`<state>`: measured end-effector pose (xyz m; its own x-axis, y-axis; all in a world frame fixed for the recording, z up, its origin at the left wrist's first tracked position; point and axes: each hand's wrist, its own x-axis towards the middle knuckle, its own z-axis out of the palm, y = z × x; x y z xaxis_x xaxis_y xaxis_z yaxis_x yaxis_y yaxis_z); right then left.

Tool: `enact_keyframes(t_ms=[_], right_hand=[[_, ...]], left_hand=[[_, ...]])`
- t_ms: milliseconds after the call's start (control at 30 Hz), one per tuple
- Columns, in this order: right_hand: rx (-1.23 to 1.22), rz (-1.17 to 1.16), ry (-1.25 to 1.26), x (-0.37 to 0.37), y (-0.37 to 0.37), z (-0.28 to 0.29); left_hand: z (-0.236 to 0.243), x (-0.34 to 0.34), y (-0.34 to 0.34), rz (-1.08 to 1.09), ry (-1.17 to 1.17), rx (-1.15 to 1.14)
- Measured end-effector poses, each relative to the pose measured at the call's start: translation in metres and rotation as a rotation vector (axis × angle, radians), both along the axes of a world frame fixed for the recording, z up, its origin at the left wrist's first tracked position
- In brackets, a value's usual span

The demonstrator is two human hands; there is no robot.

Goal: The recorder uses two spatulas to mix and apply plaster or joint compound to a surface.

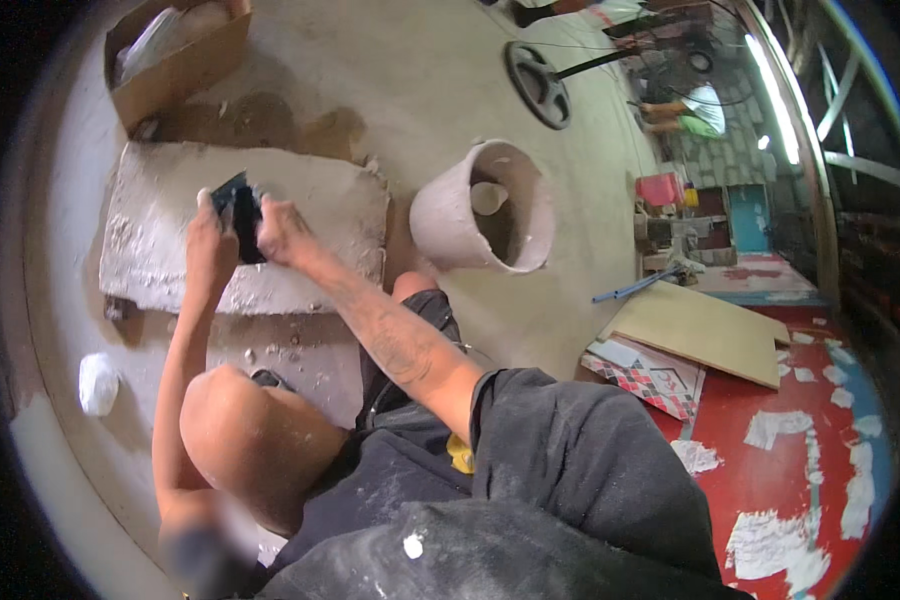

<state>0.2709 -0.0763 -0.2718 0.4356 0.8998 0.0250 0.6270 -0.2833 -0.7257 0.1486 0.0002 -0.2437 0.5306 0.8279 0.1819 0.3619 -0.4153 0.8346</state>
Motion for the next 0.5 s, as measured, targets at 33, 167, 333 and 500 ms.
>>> enact_keyframes(t_ms=[33, 167, 333, 500], right_hand=[[-0.073, -0.027, -0.003, 0.000, -0.004, 0.011], [0.001, 0.066, 0.017, -0.017, -0.006, 0.036], [-0.042, -0.057, -0.124, 0.002, -0.019, 0.036], [0.324, 0.057, -0.506, 0.060, -0.044, 0.023]], left_hand=[[-0.003, 0.005, 0.001, -0.015, 0.023, -0.042], [-0.028, 0.007, 0.004, -0.014, 0.200, -0.077], [-0.044, 0.001, 0.024, 0.053, 0.223, -0.064], [-0.015, -0.020, 0.053, -0.146, 0.164, 0.116]])
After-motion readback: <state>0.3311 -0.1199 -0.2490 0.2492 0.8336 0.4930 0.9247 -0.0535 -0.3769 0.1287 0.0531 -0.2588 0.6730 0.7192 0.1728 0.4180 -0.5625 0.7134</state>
